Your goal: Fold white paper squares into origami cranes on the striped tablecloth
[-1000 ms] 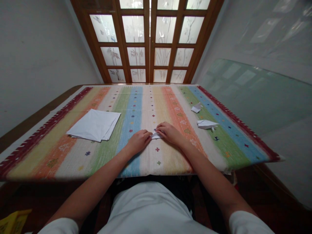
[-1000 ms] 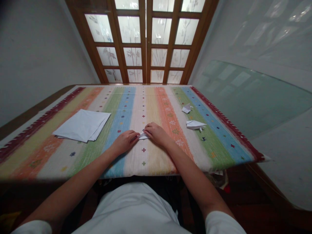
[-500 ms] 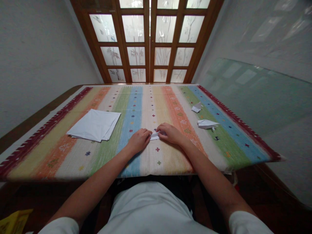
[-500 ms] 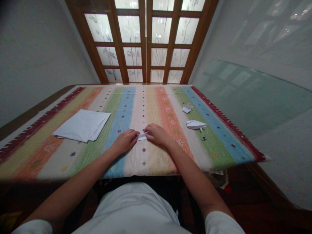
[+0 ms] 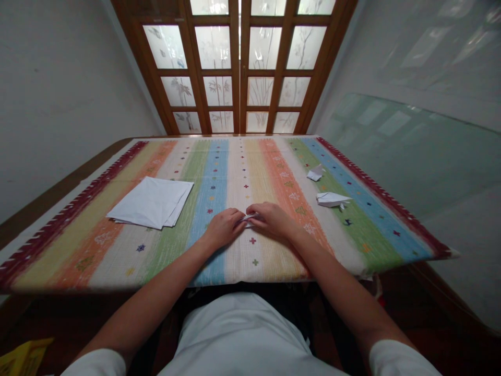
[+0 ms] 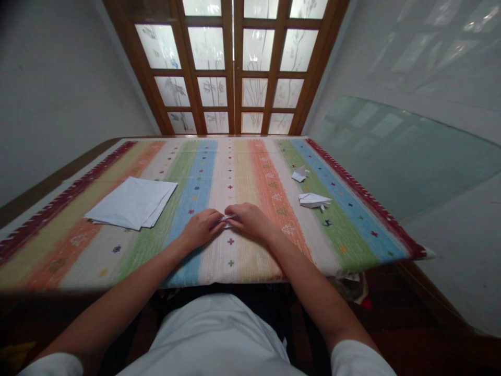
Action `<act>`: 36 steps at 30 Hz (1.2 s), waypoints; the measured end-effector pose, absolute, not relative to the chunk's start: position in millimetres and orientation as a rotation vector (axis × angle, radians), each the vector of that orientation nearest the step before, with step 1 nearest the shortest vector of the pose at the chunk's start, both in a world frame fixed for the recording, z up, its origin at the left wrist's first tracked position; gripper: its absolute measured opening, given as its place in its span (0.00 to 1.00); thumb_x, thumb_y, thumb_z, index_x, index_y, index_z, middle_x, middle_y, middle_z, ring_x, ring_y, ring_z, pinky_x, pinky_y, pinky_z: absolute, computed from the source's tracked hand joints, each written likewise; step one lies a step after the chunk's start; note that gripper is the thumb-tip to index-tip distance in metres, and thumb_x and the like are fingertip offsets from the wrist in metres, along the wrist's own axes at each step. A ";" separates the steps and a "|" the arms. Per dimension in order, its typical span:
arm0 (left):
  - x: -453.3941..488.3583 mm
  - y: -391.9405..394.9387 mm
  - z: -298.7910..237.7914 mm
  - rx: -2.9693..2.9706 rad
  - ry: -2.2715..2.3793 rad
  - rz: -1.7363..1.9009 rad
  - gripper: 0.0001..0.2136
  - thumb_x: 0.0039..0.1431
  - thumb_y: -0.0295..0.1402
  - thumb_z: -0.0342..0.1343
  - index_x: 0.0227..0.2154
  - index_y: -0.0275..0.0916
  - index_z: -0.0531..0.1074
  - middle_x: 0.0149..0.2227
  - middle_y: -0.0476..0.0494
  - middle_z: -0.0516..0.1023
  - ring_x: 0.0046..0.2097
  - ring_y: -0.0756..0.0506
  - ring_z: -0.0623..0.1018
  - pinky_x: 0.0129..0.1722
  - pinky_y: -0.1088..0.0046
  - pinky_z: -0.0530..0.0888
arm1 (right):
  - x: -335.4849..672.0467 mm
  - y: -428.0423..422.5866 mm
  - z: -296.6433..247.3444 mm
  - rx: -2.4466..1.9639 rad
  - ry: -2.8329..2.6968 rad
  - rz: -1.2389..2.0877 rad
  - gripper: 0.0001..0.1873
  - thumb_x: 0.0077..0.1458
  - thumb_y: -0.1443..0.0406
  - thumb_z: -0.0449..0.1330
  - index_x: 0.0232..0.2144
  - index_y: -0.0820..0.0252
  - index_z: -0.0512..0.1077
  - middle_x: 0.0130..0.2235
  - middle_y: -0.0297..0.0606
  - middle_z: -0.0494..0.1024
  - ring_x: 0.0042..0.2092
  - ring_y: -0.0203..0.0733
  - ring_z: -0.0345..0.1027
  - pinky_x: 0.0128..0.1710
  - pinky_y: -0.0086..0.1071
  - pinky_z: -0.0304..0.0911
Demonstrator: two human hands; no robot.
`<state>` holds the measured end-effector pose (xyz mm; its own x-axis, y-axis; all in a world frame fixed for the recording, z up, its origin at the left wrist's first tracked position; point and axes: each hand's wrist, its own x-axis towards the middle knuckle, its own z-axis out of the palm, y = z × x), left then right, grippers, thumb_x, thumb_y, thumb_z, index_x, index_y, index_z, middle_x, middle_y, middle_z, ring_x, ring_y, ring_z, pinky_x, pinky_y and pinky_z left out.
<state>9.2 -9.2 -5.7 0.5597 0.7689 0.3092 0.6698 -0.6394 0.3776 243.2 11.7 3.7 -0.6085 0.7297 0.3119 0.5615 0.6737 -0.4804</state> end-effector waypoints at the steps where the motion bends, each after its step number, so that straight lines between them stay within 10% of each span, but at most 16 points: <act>1: 8.3 -8.4 -5.7 2.509 1.227 0.721 0.09 0.71 0.35 0.57 0.39 0.37 0.80 0.39 0.39 0.83 0.42 0.42 0.80 0.45 0.64 0.77 | 244.3 13.3 4.3 -0.999 -2.331 0.454 0.10 0.65 0.61 0.68 0.47 0.56 0.78 0.45 0.46 0.84 0.47 0.51 0.78 0.52 0.42 0.68; 5: 3.7 -1.5 -3.5 2.076 1.287 1.003 0.12 0.68 0.42 0.60 0.37 0.39 0.81 0.33 0.45 0.83 0.34 0.45 0.79 0.38 0.69 0.75 | 252.1 23.9 4.5 -1.015 -1.784 0.457 0.22 0.61 0.50 0.70 0.49 0.54 0.73 0.53 0.48 0.80 0.55 0.54 0.75 0.56 0.47 0.70; 9: -0.2 7.5 -1.1 1.697 1.219 1.146 0.16 0.62 0.47 0.62 0.36 0.38 0.79 0.33 0.46 0.83 0.33 0.45 0.80 0.34 0.72 0.74 | 251.1 27.0 1.6 -1.003 -1.487 0.877 0.23 0.60 0.43 0.68 0.37 0.54 0.70 0.41 0.39 0.79 0.37 0.42 0.74 0.39 0.37 0.74; 17: 7.8 0.8 -4.9 1.521 1.078 1.194 0.21 0.56 0.41 0.68 0.48 0.42 0.68 0.43 0.49 0.79 0.31 0.52 0.81 0.31 0.78 0.75 | 225.2 15.5 0.7 -0.847 -1.575 1.346 0.27 0.46 0.44 0.77 0.30 0.56 0.74 0.35 0.34 0.79 0.35 0.40 0.76 0.36 0.33 0.73; 36: 12.4 -14.9 5.6 1.876 1.056 1.227 0.12 0.64 0.44 0.63 0.36 0.40 0.73 0.35 0.48 0.78 0.36 0.48 0.79 0.33 0.75 0.79 | 216.1 17.4 -7.1 -0.868 -1.425 1.288 0.20 0.43 0.55 0.78 0.32 0.55 0.74 0.33 0.32 0.79 0.34 0.39 0.74 0.36 0.32 0.71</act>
